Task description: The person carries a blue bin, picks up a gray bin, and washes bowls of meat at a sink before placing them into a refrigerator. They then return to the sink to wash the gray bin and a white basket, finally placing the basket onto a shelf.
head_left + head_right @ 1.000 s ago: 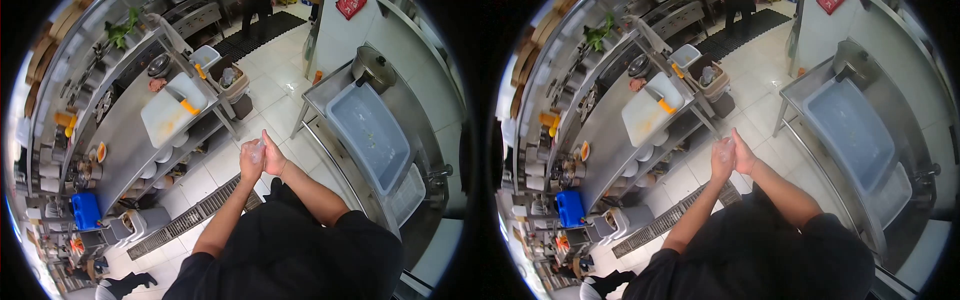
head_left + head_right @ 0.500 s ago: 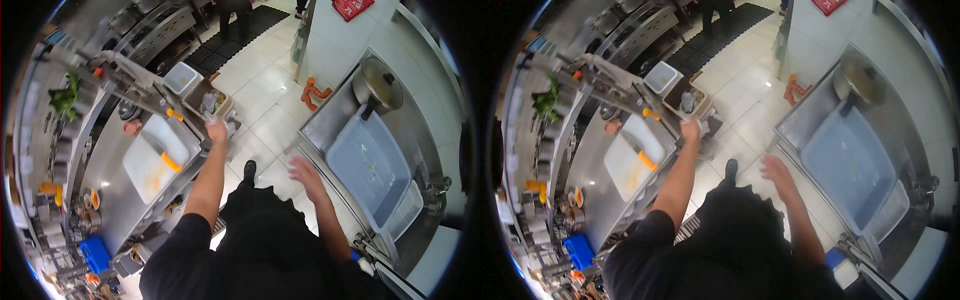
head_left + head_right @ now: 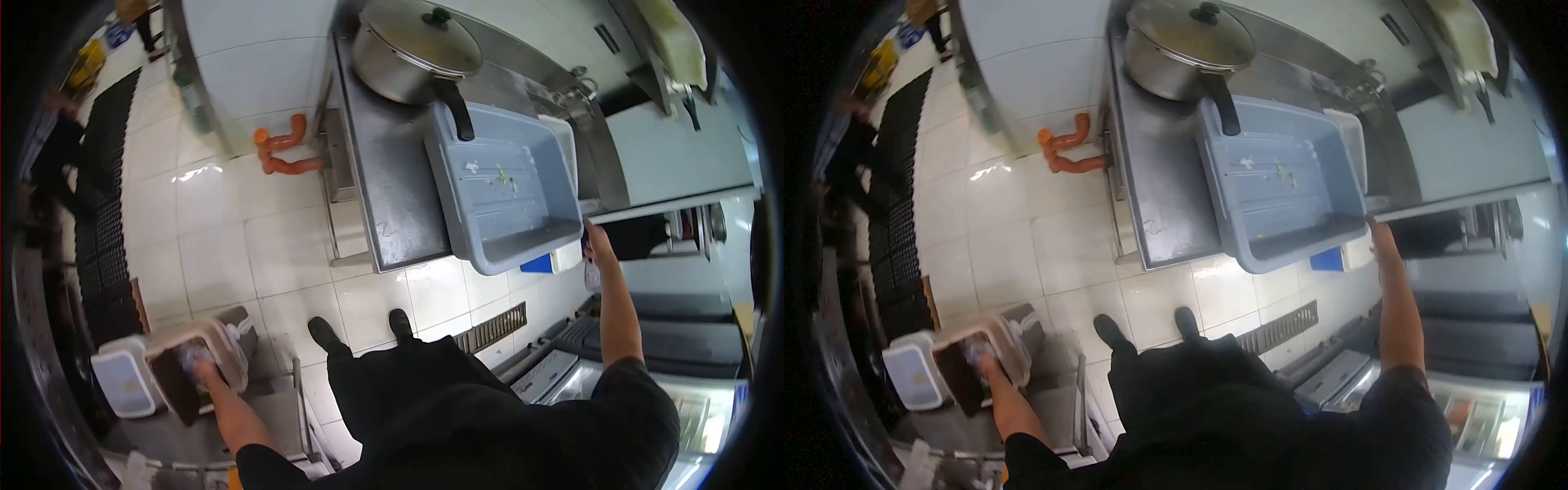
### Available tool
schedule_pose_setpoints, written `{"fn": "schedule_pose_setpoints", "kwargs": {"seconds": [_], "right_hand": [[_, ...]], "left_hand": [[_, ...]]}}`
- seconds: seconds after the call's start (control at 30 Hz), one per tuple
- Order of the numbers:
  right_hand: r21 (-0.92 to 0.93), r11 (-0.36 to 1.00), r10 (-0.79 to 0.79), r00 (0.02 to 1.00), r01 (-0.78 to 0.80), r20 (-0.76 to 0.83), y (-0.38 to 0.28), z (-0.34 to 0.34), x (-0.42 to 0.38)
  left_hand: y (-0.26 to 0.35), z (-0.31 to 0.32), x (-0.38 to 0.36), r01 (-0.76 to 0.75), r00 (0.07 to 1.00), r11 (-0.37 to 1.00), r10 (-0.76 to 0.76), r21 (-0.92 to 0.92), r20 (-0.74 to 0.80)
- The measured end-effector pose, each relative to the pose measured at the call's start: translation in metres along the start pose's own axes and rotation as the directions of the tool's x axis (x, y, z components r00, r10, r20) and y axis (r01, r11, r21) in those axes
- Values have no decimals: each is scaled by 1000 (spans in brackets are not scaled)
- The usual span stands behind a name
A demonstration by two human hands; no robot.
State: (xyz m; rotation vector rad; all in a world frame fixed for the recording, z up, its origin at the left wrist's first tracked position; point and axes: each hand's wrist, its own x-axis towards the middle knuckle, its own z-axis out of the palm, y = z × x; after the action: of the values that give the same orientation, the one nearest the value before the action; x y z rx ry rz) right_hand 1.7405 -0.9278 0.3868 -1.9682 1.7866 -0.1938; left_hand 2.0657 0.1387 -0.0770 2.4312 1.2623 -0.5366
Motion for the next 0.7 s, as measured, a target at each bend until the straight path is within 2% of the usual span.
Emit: {"fn": "schedule_pose_setpoints", "kwargs": {"seconds": [0.03, 0.07, 0.1, 0.13, 0.2, 0.23, 0.27, 0.3, 0.37, 0.4, 0.43, 0.47, 0.53, 0.57, 0.63, 0.67, 0.7], "right_hand": [[77, 997, 5, 999, -9, 51, -4, 4, 4], [-75, 996, -49, 999, 47, -22, -18, 10, -1], [-229, 969, -109, 991, 90, -73, -32, 21, -11], [-259, 960, -139, 984, 107, -111, -35, 30, -8], [-307, 941, -192, 970, 140, -149, -31, 41, 17], [-328, 931, -216, 965, 158, -148, -21, 46, 39], [-348, 919, -249, 958, 187, -145, -18, 51, 58], [-430, 885, -256, 957, 177, -133, -19, 56, 70], [-420, 886, -245, 968, 197, -61, -43, 56, 70], [-416, 886, -236, 971, 205, -26, -50, 57, 72], [-465, 852, -308, 948, 241, -73, -27, 64, 118], [-442, 859, -302, 953, 259, -28, -32, 65, 129], [-395, 875, -280, 958, 281, 63, -31, 59, 148], [-354, 886, -285, 954, 300, 94, -28, 56, 154], [-281, 899, -300, 940, 335, 161, -25, 52, 154], [-226, 917, -273, 931, 327, 243, -23, 42, 146], [-177, 932, -248, 913, 317, 325, -25, 29, 134]], "left_hand": [[-1, 1, 3, 82, 997, 997, -82, 8, 8], [4, 5, 4, 164, 986, 986, -165, 16, 13], [13, -3, -3, 180, 984, 984, -180, 18, 15], [20, -12, -13, 198, 980, 980, -198, 15, 11], [34, -26, -24, 248, 968, 923, -224, -294, 111], [23, -22, -22, 287, 956, 776, -196, -562, 218], [15, -22, -23, 331, 941, 544, -134, -771, 310], [10, -33, -28, 325, 931, 489, -17, -810, 364], [1, -59, -43, 321, 879, 365, 230, -874, 419], [2, -69, -58, 284, 878, 392, 259, -875, 401], [6, -75, -75, 244, 876, 423, 289, -872, 386], [13, -87, -88, 199, 870, 461, 322, -865, 372], [37, -110, -116, 41, 953, 803, 147, -595, 264], [49, -118, -133, 2, 981, 917, 75, -398, 178], [65, -131, -164, 23, 999, 998, -21, 56, -37], [74, -134, -177, 72, 989, 957, -32, 282, -144], [81, -140, -189, 48, 981, 944, 17, 327, -193]]}}
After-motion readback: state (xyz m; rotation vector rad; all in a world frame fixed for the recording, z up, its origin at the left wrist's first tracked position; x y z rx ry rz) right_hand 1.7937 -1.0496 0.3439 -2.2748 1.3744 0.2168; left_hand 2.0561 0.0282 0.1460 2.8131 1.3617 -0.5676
